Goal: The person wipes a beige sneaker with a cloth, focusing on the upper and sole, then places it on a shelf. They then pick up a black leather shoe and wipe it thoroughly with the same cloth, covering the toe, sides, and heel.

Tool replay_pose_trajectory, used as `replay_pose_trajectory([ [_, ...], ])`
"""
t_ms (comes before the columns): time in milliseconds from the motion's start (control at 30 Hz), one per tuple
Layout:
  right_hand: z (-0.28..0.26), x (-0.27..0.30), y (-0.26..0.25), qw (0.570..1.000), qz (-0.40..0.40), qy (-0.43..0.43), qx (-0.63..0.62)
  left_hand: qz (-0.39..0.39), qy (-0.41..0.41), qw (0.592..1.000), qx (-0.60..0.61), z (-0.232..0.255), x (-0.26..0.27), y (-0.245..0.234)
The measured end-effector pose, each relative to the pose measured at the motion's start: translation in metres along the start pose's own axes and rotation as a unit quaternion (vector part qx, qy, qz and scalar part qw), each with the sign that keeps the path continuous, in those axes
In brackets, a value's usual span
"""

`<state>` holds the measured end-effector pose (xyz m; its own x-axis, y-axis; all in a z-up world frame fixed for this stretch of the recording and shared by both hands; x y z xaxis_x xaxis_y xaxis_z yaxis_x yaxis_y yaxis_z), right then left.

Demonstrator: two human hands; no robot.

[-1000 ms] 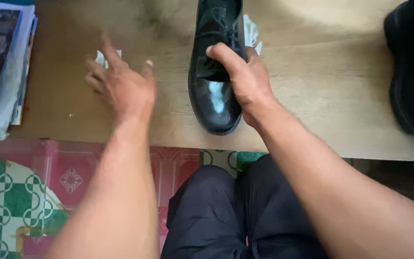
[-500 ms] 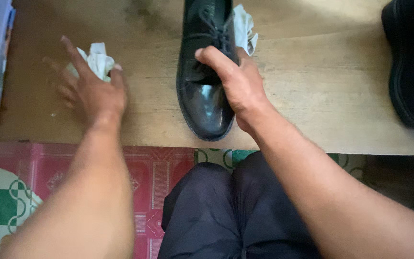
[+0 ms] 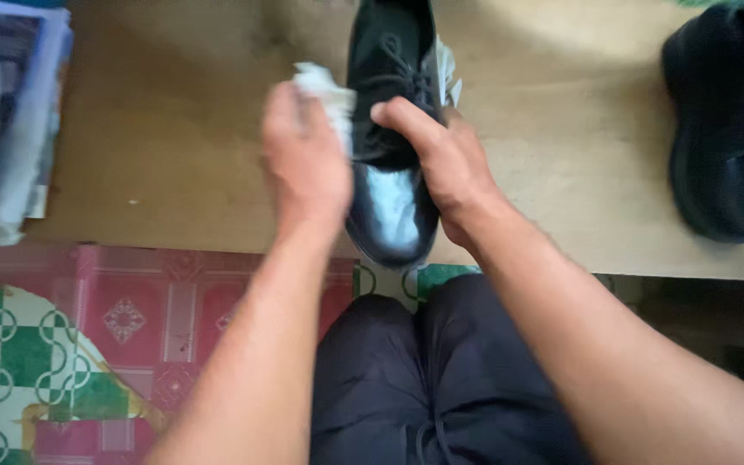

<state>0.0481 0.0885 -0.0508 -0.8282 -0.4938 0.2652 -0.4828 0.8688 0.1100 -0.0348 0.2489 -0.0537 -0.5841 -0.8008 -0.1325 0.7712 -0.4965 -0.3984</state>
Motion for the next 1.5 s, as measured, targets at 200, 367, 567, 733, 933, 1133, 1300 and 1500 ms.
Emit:
replay_pose_trajectory([
  [200,-0.069,0.049,-0.005,0.996,0.014,0.081,-0.015,-0.047,0.100,0.991,-0.077,0.132,0.044,-0.026],
  [367,-0.159,0.098,-0.004,0.995,0.034,0.055,-0.076,-0.140,0.180,0.973,-0.007,0.236,0.076,-0.063],
  [567,-0.249,0.160,-0.009,0.986,0.059,0.044,-0.148,-0.232,0.273,0.933,-0.044,0.338,0.126,-0.110],
  [733,-0.311,0.204,-0.002,0.982,-0.005,-0.033,-0.184,-0.217,0.340,0.914,-0.054,0.403,0.130,-0.118],
  [933,-0.368,0.257,-0.019,0.994,0.012,-0.039,-0.105,-0.177,0.364,0.914,-0.037,0.464,0.153,-0.128],
  [1133,-0.389,0.307,-0.024,0.997,-0.046,-0.047,-0.027,-0.123,0.387,0.913,-0.036,0.509,0.166,-0.142],
  [1300,-0.389,0.360,-0.041,0.998,-0.034,-0.043,-0.014,-0.152,0.238,0.959,0.031,0.524,0.183,-0.175],
  [1500,-0.386,0.437,-0.067,1.000,-0.015,0.020,-0.002,-0.156,0.259,0.953,-0.012,0.541,0.294,-0.204],
])
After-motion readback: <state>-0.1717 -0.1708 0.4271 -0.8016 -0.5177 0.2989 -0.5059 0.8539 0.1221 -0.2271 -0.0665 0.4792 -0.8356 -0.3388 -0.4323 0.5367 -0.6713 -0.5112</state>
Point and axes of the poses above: each hand's wrist, its own x-axis away from the middle knuckle, its own y-axis out of the palm, z = x × y, the point moved 10 cm from there along -x, towards the middle knuckle, and after that the axes turned 2 degrees about -y, right-handed, at the moved point
